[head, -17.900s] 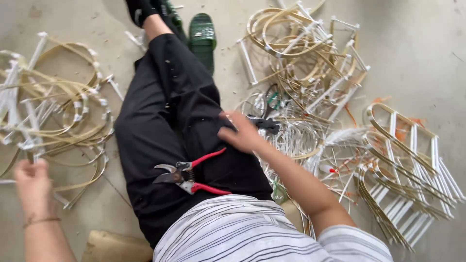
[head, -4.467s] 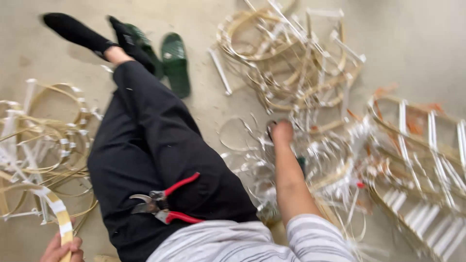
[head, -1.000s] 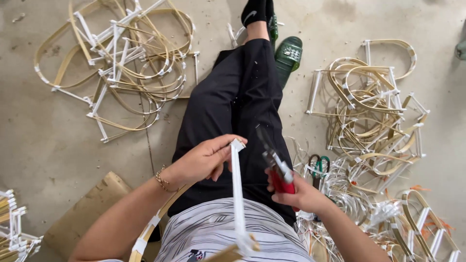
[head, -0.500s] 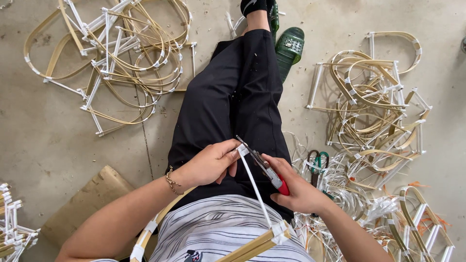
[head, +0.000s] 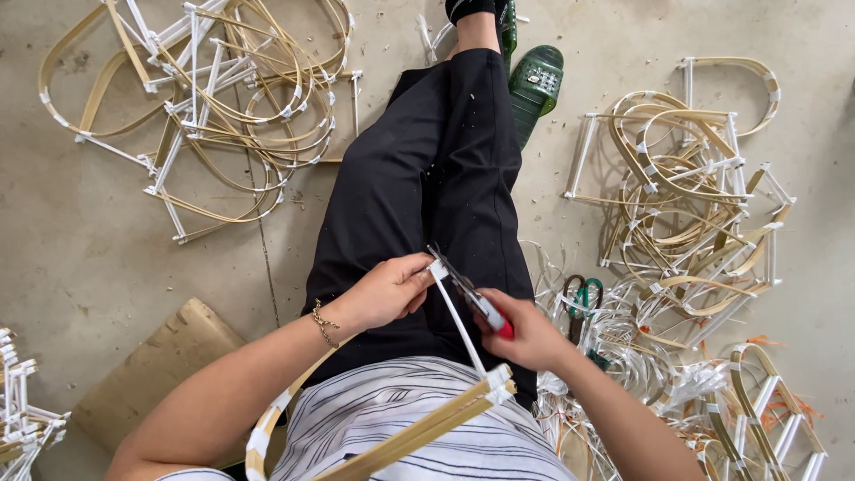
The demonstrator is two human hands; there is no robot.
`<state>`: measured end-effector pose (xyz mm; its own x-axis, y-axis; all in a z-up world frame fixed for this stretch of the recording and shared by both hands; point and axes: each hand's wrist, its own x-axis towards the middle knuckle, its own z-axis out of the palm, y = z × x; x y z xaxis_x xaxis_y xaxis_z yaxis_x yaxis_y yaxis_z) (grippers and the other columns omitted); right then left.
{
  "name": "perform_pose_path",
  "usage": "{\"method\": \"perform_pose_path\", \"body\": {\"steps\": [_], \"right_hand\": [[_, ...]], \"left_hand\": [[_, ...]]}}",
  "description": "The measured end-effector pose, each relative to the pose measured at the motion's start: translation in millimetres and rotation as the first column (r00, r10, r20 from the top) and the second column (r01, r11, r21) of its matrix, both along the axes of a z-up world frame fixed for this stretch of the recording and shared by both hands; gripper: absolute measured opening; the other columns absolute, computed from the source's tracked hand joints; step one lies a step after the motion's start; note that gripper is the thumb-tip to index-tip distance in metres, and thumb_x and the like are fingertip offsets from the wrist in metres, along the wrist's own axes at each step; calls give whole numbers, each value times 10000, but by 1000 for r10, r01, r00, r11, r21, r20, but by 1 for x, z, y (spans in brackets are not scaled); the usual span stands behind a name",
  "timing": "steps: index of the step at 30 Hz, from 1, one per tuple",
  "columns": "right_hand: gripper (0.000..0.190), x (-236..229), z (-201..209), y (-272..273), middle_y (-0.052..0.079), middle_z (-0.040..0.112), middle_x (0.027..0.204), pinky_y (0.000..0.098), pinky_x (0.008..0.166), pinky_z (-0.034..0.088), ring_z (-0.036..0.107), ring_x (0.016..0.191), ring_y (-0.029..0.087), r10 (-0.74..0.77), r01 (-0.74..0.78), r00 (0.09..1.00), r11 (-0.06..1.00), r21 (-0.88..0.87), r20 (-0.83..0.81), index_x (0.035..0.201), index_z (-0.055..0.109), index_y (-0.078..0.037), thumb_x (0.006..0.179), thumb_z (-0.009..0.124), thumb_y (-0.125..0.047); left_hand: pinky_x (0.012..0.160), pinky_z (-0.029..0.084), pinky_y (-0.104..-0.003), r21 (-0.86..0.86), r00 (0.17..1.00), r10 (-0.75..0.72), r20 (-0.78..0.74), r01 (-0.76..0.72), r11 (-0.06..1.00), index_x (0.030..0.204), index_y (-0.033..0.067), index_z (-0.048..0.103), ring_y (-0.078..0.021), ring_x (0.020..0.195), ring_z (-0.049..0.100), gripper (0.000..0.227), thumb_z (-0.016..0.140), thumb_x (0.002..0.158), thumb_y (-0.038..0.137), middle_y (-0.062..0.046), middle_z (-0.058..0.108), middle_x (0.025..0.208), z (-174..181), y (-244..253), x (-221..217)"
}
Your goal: The person uses shears to trim white plastic strips and then wraps the strips around the joints of curved bamboo frames by hand. They repeat this process for multiple frames while sitting on the floor surrounded by materials.
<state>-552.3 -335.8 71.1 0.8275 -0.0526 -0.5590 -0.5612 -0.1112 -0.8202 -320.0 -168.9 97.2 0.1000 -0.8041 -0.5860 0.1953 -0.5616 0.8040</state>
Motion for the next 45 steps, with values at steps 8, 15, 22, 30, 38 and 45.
{"method": "perform_pose_path", "body": {"steps": [8,15,22,30,38,45], "right_hand": [[868,29,12,-2,149,564,1333,367,1024,424,553,1224,265,-57,90,983,978,-189,175,1491,385,-69,704,749,-52],[959,58,30,6,281,401,1524,484,1066,353,408,1363,464,241,-13,793,925,-379,560,1585,301,17,795,828,-113],[348,83,9,11,82,706,1058,276,734,563,702,885,134,-488,478,868,871,115,90,1332,579,-4,1009,580,-134],[278,85,0,18,52,721,1026,279,778,574,684,859,111,-480,434,846,873,220,234,1258,630,11,1020,579,-124],[244,94,49,-15,10,729,905,261,741,569,677,814,91,-324,343,931,934,-103,167,1152,695,-35,981,582,-168],[378,71,59,-22,25,663,904,266,755,538,632,805,115,-272,214,946,934,285,180,1034,649,-33,1103,416,-323]], "left_hand": [[489,384,-222,-197,974,225,27,-216,956,1301,103,590,-49,529,436,274,434,1079,144,32,546,658,-12,-2,46],[632,490,-270,-361,680,447,581,-278,890,1390,86,575,-98,645,573,342,470,1064,98,-33,595,717,19,13,106],[839,527,-313,-455,906,258,336,-84,886,1460,67,545,-184,1032,641,428,488,1046,159,-115,631,1237,99,28,93],[965,513,-331,-359,824,-2,567,249,899,1350,59,620,-228,1155,630,408,660,975,214,-122,627,1265,17,-40,34],[821,614,-326,-593,827,287,484,68,802,1233,100,686,-199,922,770,254,570,1018,172,-72,736,1014,58,-32,65],[692,536,-418,-314,569,84,818,320,894,1167,99,730,-316,778,682,290,653,961,288,-132,687,839,95,0,54]]}}
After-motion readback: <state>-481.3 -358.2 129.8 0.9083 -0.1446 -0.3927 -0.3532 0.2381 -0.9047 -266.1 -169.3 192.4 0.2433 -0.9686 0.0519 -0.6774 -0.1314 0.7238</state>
